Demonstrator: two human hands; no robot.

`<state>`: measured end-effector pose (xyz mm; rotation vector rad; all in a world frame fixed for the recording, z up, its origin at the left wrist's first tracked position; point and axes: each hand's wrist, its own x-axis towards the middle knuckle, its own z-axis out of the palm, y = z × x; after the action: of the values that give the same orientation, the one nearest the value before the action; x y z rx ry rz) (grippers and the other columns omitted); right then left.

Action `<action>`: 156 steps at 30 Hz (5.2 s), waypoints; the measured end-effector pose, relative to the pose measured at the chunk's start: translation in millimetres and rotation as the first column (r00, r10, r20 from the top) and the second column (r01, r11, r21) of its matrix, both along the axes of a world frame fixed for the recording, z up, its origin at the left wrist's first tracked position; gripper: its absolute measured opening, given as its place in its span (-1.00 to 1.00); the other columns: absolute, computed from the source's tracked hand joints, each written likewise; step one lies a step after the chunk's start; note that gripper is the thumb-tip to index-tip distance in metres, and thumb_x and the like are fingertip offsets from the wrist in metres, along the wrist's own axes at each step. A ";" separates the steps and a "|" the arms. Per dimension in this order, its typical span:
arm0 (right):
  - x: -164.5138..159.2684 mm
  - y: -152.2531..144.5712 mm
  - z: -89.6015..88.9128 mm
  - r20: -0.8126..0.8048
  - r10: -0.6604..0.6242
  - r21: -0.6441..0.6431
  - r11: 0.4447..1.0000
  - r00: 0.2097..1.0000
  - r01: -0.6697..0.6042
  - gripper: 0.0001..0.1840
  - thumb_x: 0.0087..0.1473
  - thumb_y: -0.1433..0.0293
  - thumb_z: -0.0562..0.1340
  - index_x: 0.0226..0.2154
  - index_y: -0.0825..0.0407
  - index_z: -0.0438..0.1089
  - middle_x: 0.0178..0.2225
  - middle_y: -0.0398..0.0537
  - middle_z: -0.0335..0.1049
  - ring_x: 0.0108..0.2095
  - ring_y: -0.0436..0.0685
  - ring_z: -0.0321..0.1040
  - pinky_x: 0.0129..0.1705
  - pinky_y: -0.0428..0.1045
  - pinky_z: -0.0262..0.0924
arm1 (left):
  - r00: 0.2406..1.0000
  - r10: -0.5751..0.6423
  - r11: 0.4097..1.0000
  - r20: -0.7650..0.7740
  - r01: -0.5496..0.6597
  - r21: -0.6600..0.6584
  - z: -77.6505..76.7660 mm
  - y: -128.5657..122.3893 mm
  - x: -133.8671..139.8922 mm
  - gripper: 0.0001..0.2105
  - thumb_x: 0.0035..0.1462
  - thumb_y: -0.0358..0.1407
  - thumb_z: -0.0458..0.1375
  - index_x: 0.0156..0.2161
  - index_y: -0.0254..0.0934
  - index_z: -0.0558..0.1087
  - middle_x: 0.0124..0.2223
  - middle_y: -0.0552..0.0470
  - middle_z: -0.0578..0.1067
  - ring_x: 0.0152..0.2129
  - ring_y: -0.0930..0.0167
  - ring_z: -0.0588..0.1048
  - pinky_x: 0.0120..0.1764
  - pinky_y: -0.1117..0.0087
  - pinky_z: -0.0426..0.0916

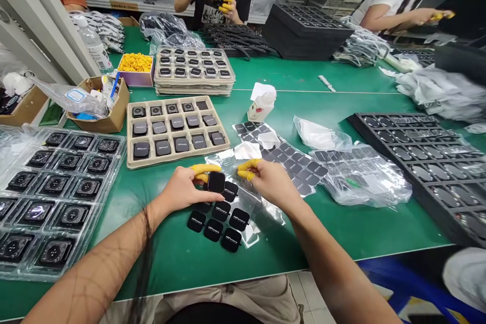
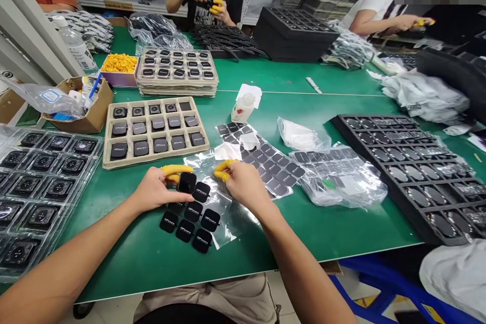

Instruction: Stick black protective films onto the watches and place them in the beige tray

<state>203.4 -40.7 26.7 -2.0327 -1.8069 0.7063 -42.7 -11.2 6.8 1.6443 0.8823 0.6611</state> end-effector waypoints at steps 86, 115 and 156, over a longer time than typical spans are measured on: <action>-21.6 12.7 0.6 -0.342 0.242 0.392 0.915 0.908 -0.096 -0.76 0.13 0.34 0.34 -0.10 -0.05 0.49 -0.31 -0.10 0.60 -0.23 0.19 0.51 -0.07 0.15 0.32 | 0.908 0.411 0.703 0.084 -0.375 0.605 -10.5 -8.1 8.1 -0.57 -0.17 -0.12 0.51 -0.16 -0.27 0.63 -0.31 0.01 0.70 -0.47 0.32 0.67 -0.26 0.34 0.67; -15.7 8.1 10.0 -0.836 0.017 -0.016 0.998 0.548 -0.054 -0.70 -0.08 0.21 0.51 -0.25 -0.10 0.59 -0.30 -0.11 0.55 -0.28 0.09 0.47 -0.16 0.05 0.39 | 0.961 0.266 0.943 -0.077 -0.243 0.226 -10.4 -6.1 9.3 -0.52 -0.13 -0.17 0.49 -0.05 -0.22 0.61 -0.20 0.04 0.70 -0.28 0.27 0.69 -0.10 0.31 0.62; -32.9 10.8 -9.4 -0.846 -0.193 -0.205 0.978 0.497 0.031 -0.62 -0.32 0.19 0.59 -0.40 -0.03 0.60 -0.36 -0.06 0.57 -0.34 0.12 0.50 -0.21 0.08 0.52 | 0.955 0.227 0.918 -0.192 -0.144 0.369 -14.6 -7.6 9.3 -0.48 -0.07 -0.09 0.45 0.03 -0.17 0.58 -0.13 0.07 0.69 -0.33 0.35 0.67 -0.17 0.40 0.59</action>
<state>170.5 -29.9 17.3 -1.3711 -0.9985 1.5303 -33.4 -18.8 -7.8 2.0045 1.1524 0.8056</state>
